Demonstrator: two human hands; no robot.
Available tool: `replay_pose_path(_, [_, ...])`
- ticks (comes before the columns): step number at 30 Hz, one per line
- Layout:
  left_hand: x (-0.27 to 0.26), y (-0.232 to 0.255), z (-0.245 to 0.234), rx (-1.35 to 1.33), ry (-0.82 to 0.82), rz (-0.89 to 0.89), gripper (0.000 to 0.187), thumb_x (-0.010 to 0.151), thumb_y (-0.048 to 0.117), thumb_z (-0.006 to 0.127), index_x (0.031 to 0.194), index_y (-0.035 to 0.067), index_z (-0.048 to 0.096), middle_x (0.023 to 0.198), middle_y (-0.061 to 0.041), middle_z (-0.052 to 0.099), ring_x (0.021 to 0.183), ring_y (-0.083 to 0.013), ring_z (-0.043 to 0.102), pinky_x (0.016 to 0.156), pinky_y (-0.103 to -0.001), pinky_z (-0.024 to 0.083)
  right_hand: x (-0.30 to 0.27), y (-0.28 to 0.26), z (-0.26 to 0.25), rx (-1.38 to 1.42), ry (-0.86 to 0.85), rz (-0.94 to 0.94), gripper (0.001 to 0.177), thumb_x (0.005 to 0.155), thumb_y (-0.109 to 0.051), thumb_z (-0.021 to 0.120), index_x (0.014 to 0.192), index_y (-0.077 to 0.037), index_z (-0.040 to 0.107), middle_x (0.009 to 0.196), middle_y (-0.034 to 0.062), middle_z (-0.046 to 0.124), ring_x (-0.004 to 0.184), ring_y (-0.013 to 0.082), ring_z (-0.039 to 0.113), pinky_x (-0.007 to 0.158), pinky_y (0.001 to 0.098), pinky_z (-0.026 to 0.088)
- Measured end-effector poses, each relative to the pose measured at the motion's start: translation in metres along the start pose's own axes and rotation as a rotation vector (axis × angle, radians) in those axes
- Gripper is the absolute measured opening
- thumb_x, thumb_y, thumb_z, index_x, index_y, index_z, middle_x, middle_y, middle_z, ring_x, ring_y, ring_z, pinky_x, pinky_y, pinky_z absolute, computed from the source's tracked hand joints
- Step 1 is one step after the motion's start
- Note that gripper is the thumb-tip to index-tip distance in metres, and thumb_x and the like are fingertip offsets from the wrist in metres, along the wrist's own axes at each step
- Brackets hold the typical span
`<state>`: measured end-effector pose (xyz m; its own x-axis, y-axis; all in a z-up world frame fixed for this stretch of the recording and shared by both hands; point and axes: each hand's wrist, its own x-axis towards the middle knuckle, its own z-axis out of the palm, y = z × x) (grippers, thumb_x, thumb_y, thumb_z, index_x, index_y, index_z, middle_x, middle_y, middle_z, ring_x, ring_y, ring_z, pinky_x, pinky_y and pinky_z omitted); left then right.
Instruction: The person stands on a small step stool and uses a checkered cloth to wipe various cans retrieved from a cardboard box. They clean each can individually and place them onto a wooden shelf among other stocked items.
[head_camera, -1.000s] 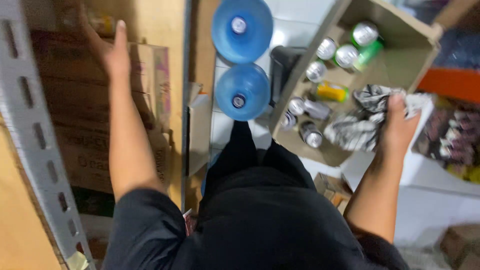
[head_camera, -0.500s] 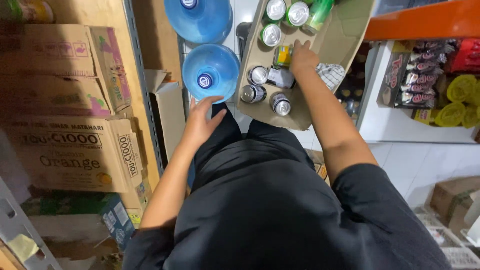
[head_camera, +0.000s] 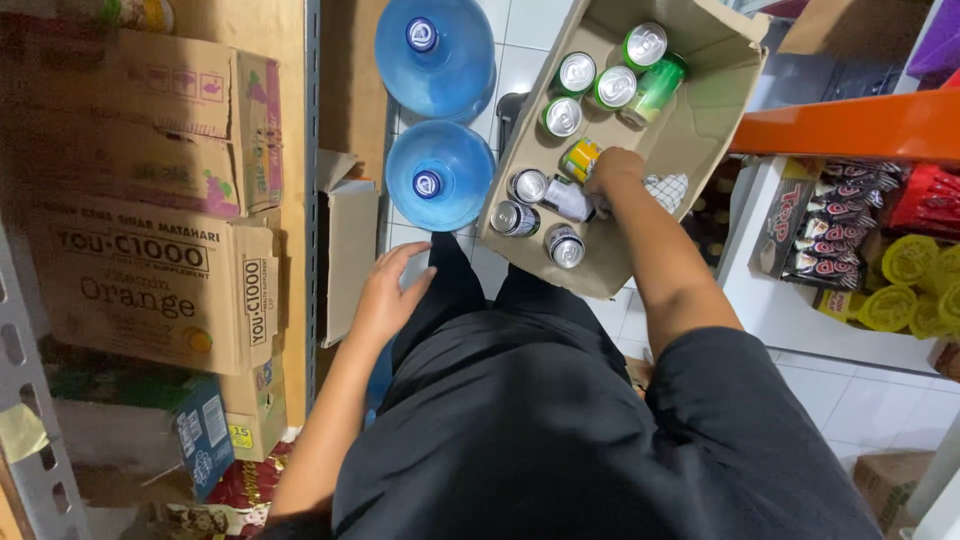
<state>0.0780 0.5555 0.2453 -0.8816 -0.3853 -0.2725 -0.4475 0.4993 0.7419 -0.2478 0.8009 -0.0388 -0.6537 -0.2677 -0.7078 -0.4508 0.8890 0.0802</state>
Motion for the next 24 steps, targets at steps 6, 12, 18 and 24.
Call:
replay_pose_path(6, [0.03,0.013,0.025,-0.024,-0.003,0.273,0.052,0.086,0.016,0.082,0.133,0.008,0.061,0.14,-0.016,0.06,0.133,-0.0376,0.056,0.112,-0.044,0.044,-0.113,0.016,-0.078,0.154,-0.2,-0.149,0.075,0.06,-0.051,0.09,0.11,0.002,0.077,0.113,0.0235,0.074,0.101,0.0375,0.073,0.089,0.045,0.057])
replay_pose_path(12, [0.067,0.115,0.043,0.292,-0.194,0.594,0.093,0.056,0.02,0.091,0.14,0.013,0.051,0.147,-0.019,0.048,0.145,-0.0437,0.034,0.113,-0.072,0.024,-0.257,0.0,-0.155,0.145,-0.093,-0.43,0.08,0.058,-0.042,0.089,0.124,-0.004,0.066,0.109,0.0239,0.072,0.102,0.0413,0.069,0.09,0.0488,0.054])
replay_pose_path(18, [0.075,0.119,0.058,0.543,-0.499,0.531,0.103,0.078,0.021,0.084,0.167,0.012,0.034,0.122,-0.018,0.067,0.118,-0.0415,0.061,0.104,-0.052,0.047,-0.301,0.019,-0.184,0.287,0.023,-0.65,0.071,0.062,-0.035,0.089,0.123,-0.004,0.068,0.107,0.0237,0.073,0.1,0.0408,0.069,0.089,0.0465,0.055])
replay_pose_path(24, [0.079,0.091,0.086,-0.029,-0.188,0.178,0.085,0.067,0.034,0.093,0.136,0.006,0.053,0.114,-0.017,0.072,0.107,-0.0345,0.071,0.092,-0.043,0.056,-0.326,0.005,-0.203,1.053,0.628,-0.616,0.048,0.089,-0.021,0.082,0.132,-0.007,0.068,0.12,0.0132,0.075,0.109,0.0341,0.075,0.097,0.0436,0.059])
